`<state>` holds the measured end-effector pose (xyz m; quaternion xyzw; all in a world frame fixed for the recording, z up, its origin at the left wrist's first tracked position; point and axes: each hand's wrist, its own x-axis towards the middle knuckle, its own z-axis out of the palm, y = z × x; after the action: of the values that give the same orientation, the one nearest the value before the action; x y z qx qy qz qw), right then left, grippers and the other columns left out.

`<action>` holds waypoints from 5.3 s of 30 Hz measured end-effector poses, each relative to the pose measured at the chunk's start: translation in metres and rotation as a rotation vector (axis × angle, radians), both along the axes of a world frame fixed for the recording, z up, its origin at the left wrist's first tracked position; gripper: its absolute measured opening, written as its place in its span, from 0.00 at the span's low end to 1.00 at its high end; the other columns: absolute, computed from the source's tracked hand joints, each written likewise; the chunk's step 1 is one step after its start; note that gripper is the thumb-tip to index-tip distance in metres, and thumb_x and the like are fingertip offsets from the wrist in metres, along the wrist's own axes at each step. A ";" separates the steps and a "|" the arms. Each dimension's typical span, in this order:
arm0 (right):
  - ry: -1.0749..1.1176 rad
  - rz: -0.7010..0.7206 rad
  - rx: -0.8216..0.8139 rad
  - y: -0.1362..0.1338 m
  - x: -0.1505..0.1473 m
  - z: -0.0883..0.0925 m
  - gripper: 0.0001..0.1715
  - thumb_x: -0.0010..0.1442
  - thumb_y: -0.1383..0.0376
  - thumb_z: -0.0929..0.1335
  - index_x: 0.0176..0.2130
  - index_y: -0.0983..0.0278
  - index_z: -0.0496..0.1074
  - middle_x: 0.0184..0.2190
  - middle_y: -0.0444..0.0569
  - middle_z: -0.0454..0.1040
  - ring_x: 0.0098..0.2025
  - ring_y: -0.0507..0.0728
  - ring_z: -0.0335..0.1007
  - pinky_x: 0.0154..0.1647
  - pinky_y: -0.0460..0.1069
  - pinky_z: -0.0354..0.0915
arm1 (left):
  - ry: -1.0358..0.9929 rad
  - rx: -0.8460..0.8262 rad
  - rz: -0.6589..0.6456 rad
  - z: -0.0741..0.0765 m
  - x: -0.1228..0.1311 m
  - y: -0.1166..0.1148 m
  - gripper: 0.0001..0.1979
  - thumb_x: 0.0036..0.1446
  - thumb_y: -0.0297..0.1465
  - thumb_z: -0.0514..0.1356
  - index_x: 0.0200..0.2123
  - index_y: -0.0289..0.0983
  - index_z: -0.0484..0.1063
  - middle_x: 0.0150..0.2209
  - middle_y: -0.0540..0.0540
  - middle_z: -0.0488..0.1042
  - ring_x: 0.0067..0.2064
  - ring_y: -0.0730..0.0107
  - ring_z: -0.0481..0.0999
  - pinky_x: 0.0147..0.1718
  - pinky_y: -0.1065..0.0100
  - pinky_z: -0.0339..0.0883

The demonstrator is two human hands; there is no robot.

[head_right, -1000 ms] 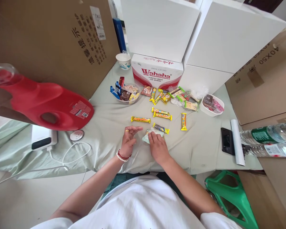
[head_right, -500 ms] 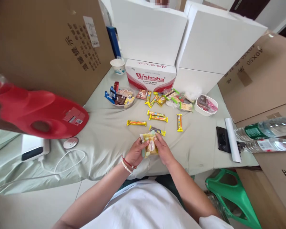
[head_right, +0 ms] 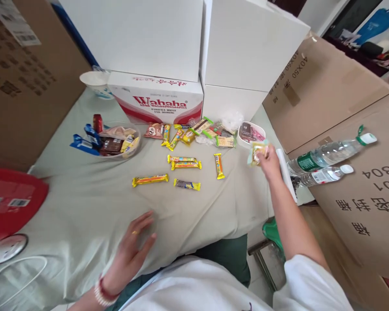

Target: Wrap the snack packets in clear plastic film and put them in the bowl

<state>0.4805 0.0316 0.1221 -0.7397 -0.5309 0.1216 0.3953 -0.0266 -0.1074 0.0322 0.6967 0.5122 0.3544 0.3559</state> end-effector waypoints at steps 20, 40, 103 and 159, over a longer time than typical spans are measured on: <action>-0.672 0.106 -0.500 0.154 0.073 -0.046 0.29 0.63 0.65 0.62 0.61 0.62 0.70 0.62 0.61 0.64 0.60 0.70 0.55 0.59 0.62 0.57 | 0.477 0.425 -0.114 -0.020 -0.052 -0.020 0.18 0.62 0.25 0.55 0.54 0.37 0.71 0.55 0.38 0.77 0.59 0.55 0.76 0.56 0.58 0.69; -0.717 0.604 -0.368 0.139 -0.131 -0.003 0.26 0.65 0.68 0.60 0.58 0.61 0.75 0.53 0.55 0.77 0.50 0.64 0.73 0.50 0.56 0.68 | 0.281 0.405 0.021 -0.001 -0.043 -0.023 0.15 0.61 0.18 0.56 0.47 0.40 0.72 0.49 0.41 0.76 0.54 0.58 0.78 0.50 0.59 0.75; 1.407 0.381 -0.268 -0.090 -0.202 -0.020 0.26 0.52 0.55 0.80 0.37 0.57 0.63 0.20 0.31 0.62 0.13 0.42 0.39 0.11 0.40 0.44 | -0.586 -0.712 0.247 0.027 0.025 0.063 0.34 0.56 0.62 0.58 0.49 0.38 0.75 0.59 0.35 0.72 0.60 0.48 0.73 0.49 0.54 0.74; 0.923 0.507 -0.310 -0.132 -0.173 -0.049 0.22 0.62 0.49 0.73 0.35 0.60 0.63 0.44 0.47 0.78 0.17 0.43 0.51 0.15 0.43 0.48 | -0.732 -0.723 0.169 0.032 0.031 0.070 0.29 0.53 0.59 0.65 0.42 0.43 0.64 0.31 0.52 0.74 0.20 0.78 0.67 0.16 0.74 0.59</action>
<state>0.3077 -0.1008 0.0728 -0.5082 -0.4399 0.6016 0.4317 0.0046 -0.0377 0.0647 0.3159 0.4983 0.4029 0.6996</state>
